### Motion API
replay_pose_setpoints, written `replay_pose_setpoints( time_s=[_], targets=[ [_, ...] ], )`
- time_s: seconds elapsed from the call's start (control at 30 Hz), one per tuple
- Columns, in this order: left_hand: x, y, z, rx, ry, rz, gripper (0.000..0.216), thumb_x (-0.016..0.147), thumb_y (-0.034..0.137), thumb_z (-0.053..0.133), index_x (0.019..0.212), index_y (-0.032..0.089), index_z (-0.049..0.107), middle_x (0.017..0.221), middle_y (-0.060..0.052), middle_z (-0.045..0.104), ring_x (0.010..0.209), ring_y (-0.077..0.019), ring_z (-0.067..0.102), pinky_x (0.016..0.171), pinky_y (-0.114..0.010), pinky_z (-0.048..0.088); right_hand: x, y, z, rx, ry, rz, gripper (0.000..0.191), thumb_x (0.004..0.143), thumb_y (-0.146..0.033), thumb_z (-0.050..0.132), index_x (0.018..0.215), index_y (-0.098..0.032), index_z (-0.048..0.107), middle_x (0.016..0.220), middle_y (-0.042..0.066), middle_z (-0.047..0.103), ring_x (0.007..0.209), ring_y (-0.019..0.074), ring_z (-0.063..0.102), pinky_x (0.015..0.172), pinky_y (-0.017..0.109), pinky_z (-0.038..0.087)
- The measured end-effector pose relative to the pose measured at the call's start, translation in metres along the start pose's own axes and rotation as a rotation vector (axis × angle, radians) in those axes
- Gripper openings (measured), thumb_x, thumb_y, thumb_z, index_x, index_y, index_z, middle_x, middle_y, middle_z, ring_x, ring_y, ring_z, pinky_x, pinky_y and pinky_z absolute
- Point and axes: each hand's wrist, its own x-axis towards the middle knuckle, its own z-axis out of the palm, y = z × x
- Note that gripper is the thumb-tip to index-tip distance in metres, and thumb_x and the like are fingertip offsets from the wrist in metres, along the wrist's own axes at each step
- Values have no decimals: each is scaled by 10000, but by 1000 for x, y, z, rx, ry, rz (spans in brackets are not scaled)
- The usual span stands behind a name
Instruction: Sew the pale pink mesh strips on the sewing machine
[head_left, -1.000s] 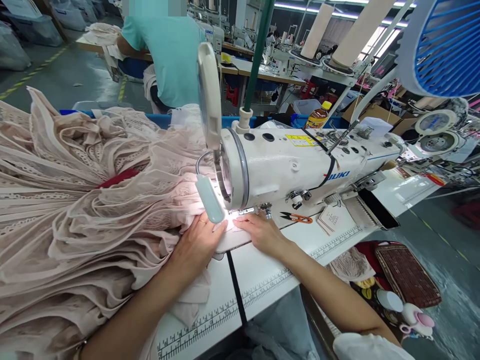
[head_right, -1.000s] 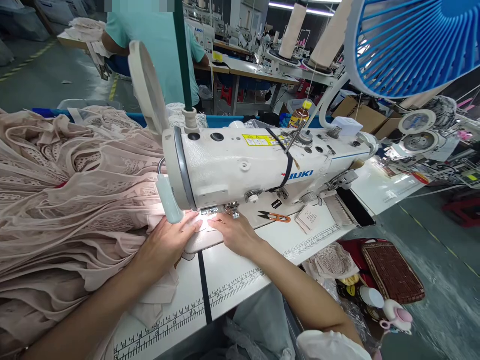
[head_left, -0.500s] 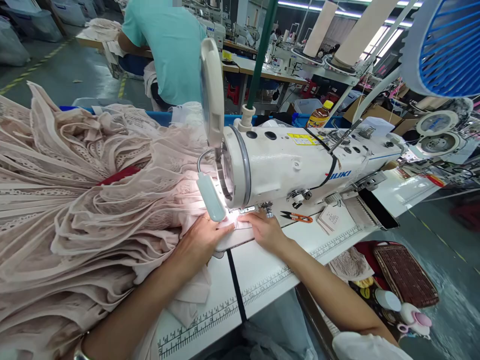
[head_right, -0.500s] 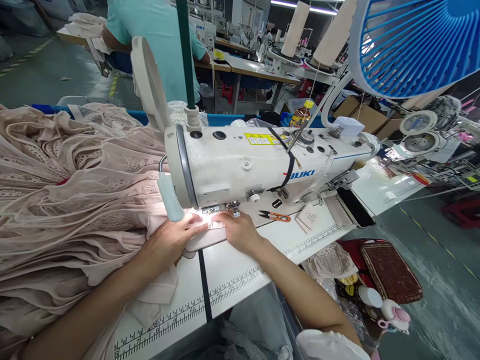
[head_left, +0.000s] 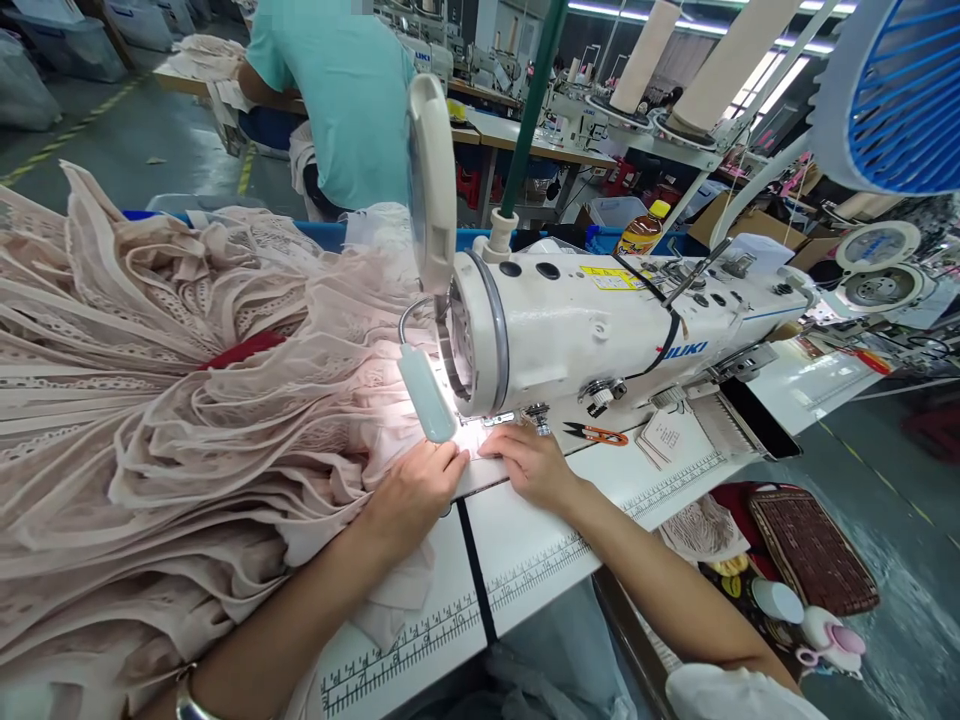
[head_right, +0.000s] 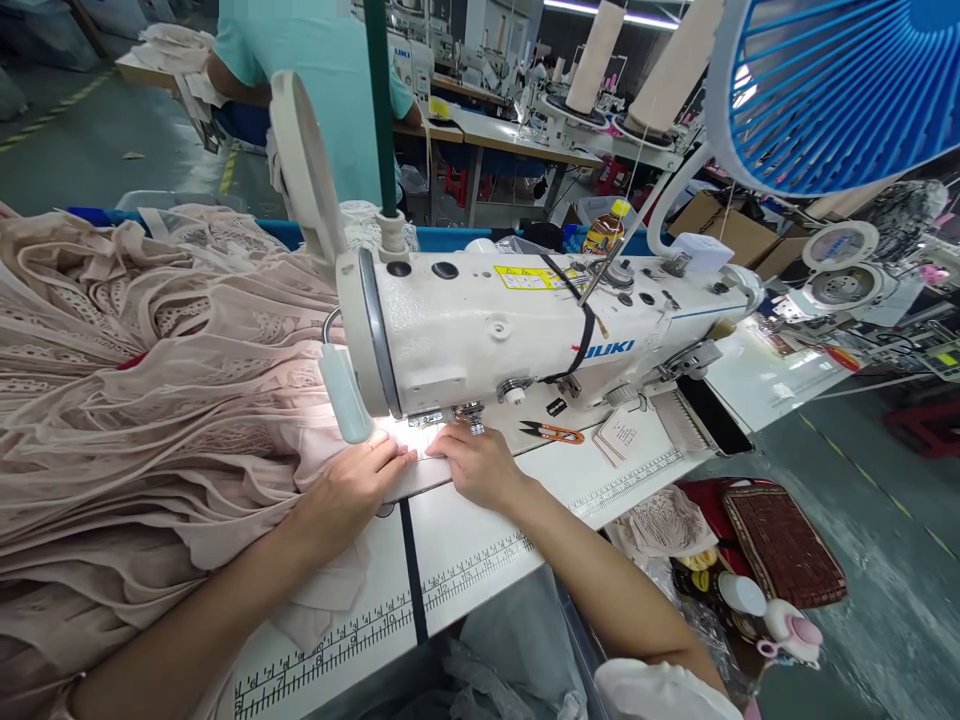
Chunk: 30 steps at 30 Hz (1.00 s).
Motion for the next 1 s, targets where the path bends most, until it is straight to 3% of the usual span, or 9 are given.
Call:
replay_pose_setpoints(
  time_s=[0.27, 0.47, 0.6, 0.7, 1.0],
  targets=[
    [-2, 2, -4, -46, 29, -3, 252, 943, 46, 430, 837, 163, 628, 773, -32, 607, 708, -176, 534, 637, -306, 418, 2, -6, -8, -6, -26, -80, 374, 862, -54, 418, 984, -227, 726, 919, 29, 707, 860, 156, 621, 723, 276, 510],
    [-9, -6, -4, -187, 26, -89, 258, 954, 115, 389, 1010, 182, 631, 1069, -92, 670, 1017, -236, 599, 865, -375, 488, 0, -7, -10, -50, -122, -120, 318, 919, -72, 471, 962, -244, 735, 940, 42, 684, 965, 179, 591, 810, 307, 502],
    [-11, -7, -3, -176, -27, -68, 334, 921, 39, 348, 1069, 187, 609, 1157, -104, 659, 1125, -239, 598, 995, -407, 469, -4, -2, -7, -101, -121, -106, 393, 894, -21, 472, 1047, -269, 735, 1130, 42, 693, 1078, 183, 592, 901, 334, 509],
    [-11, -7, -2, -175, -49, -82, 370, 909, 18, 321, 1084, 192, 597, 1202, -112, 646, 1192, -239, 575, 1055, -439, 441, -6, -1, -5, -127, -151, -102, 404, 889, -21, 489, 1088, -277, 730, 1128, 30, 714, 1123, 190, 594, 937, 343, 508],
    [-11, -8, 1, -162, -94, -106, 400, 872, -21, 339, 1110, 202, 572, 1247, -112, 615, 1232, -241, 545, 1045, -430, 443, -4, -3, -6, -128, -101, -102, 404, 912, -40, 444, 1099, -250, 734, 1143, 30, 729, 1106, 197, 618, 855, 327, 536]
  ],
)
